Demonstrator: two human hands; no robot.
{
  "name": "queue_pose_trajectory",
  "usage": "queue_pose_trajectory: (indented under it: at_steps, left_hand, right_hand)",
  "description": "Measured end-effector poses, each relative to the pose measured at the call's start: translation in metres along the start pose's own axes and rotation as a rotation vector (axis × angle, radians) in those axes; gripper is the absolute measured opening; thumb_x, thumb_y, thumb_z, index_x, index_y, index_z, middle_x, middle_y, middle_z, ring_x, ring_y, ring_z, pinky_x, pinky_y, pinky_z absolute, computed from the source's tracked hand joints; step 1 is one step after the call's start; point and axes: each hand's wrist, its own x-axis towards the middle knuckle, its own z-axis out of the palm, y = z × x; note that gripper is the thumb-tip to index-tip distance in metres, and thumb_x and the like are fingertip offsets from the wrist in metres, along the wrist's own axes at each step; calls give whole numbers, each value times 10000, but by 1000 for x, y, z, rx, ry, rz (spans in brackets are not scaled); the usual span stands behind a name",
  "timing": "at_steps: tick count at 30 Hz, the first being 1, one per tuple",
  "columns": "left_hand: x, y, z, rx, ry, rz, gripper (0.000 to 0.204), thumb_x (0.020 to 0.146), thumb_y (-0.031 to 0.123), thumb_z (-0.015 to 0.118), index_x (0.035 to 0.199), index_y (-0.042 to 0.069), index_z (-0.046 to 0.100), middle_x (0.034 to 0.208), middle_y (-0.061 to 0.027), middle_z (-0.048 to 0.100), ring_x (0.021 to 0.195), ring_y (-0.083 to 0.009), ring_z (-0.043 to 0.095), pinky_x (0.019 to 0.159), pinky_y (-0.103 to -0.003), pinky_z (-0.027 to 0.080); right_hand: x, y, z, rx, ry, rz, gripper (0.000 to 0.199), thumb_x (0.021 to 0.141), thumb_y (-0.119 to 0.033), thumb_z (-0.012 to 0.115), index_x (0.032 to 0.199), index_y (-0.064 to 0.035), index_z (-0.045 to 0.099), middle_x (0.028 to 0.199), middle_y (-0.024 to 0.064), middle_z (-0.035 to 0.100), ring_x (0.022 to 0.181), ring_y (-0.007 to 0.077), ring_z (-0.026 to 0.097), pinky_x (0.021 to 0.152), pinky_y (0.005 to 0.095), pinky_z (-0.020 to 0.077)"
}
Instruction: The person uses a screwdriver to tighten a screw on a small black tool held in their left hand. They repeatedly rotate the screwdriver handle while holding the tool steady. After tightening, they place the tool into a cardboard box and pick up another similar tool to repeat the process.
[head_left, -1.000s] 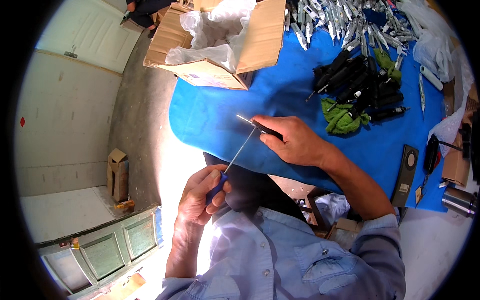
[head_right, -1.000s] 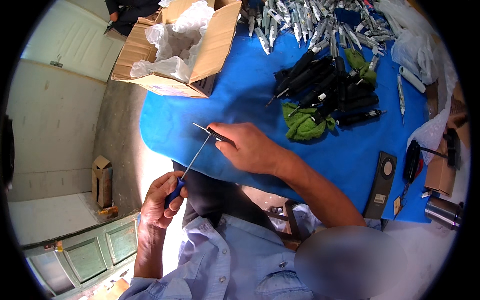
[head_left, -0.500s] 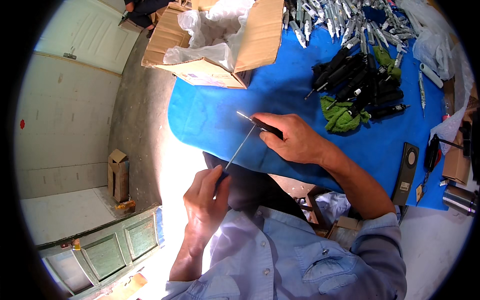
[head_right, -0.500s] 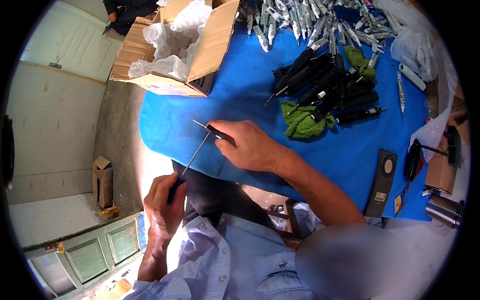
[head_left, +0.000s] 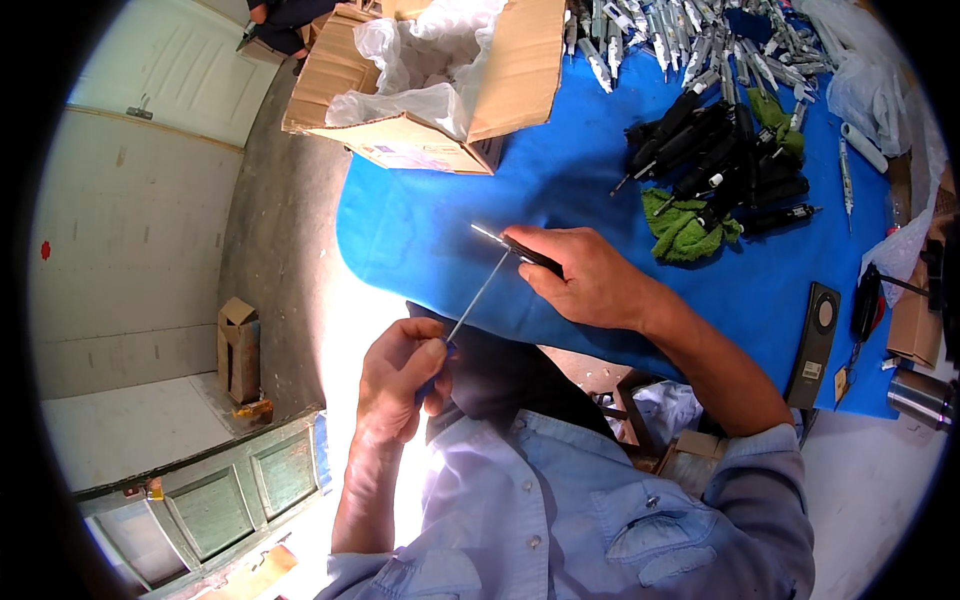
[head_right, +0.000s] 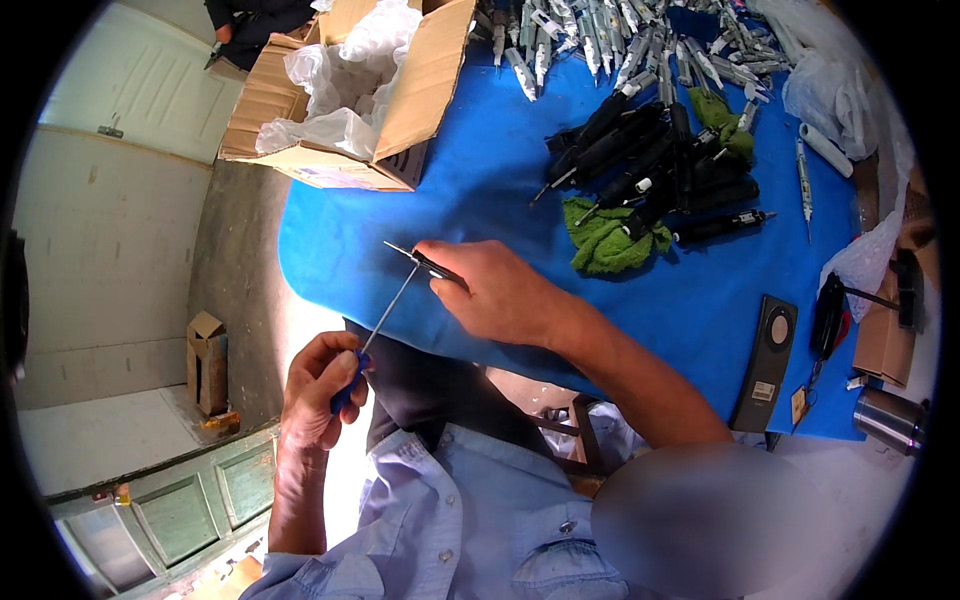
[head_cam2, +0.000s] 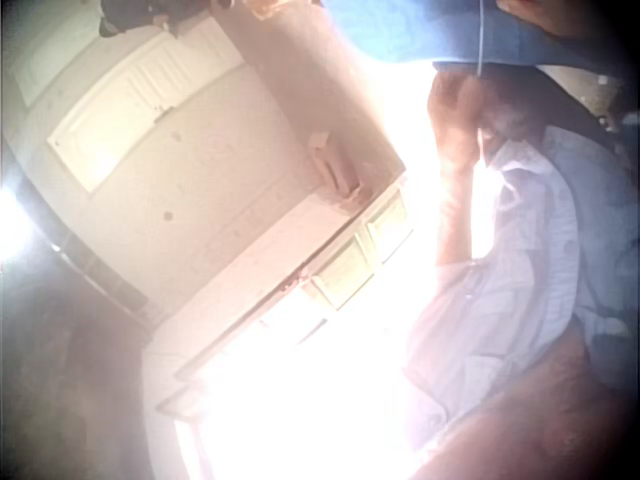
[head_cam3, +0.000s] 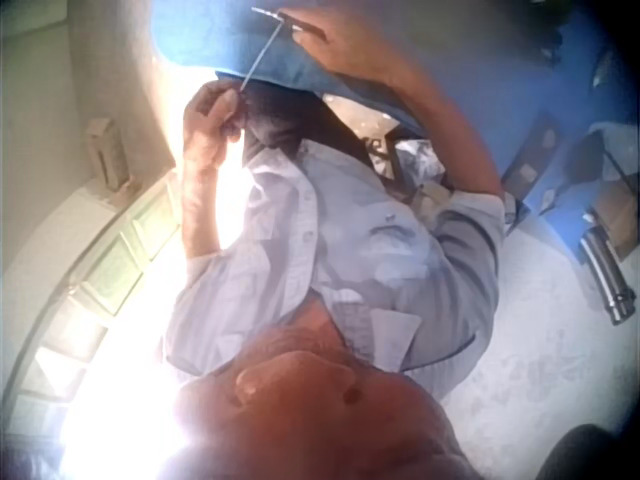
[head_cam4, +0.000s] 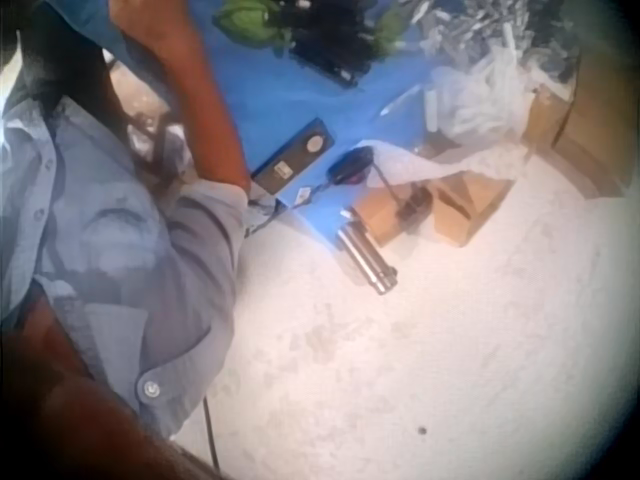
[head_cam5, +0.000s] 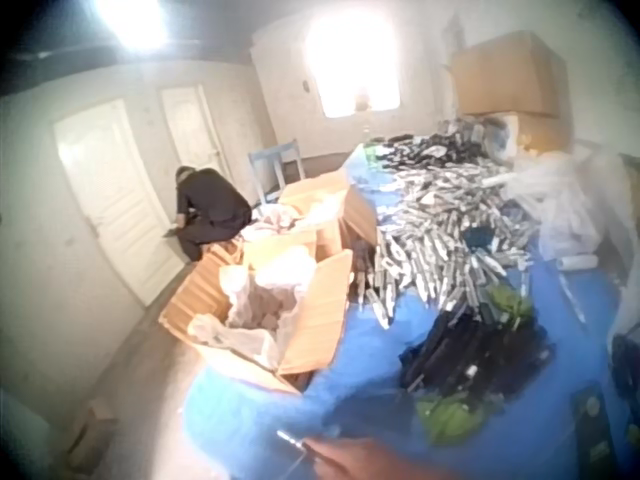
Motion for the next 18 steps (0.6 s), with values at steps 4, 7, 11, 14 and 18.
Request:
queue_pose_trajectory:
  at_steps: [4, 7, 11, 14, 18]
  left_hand:
    - [-9, -5, 10, 499, 83, 361, 273, 874, -44, 712, 1123, -32, 600, 932, -94, 669, 675, -114, 638, 513, -212, 510]
    - [-10, -8, 13, 998, 142, 863, 313, 826, -96, 750, 1124, -45, 668, 965, -174, 681, 788, -263, 709, 648, -320, 581]
    - [-6, -15, 16, 1176, 191, 1021, 289, 868, -89, 715, 1151, -54, 669, 939, -167, 687, 697, -260, 692, 594, -314, 563]
    - [-7, -11, 16, 701, 101, 508, 232, 953, -5, 666, 1177, -69, 661, 876, -130, 693, 635, -180, 663, 530, -280, 524]
    - [7, 5, -7, -47, -116, -88, 258, 1032, 163, 622, 1154, -62, 648, 805, -124, 691, 507, -97, 554, 414, -221, 438]
  right_hand:
    - [1, 1, 0, 14, 9, 4, 392, 920, -82, 592, 1270, 94, 617, 1122, 318, 671, 1024, 486, 655, 875, 478, 541]
    - [1, -1, 0, 50, 19, 12, 364, 924, -72, 589, 1251, 84, 618, 1087, 322, 661, 1008, 494, 648, 841, 479, 536]
    - [4, -8, -2, 81, -1, 80, 322, 934, -59, 587, 1229, 68, 608, 1033, 327, 645, 983, 503, 637, 796, 483, 528]
    - [3, -8, -1, 64, 37, 62, 315, 944, -63, 597, 1225, 79, 597, 1019, 324, 645, 972, 505, 635, 787, 492, 525]
    - [0, 0, 4, 16, 61, -35, 321, 951, -73, 604, 1228, 91, 602, 1059, 328, 650, 989, 507, 634, 808, 497, 528]
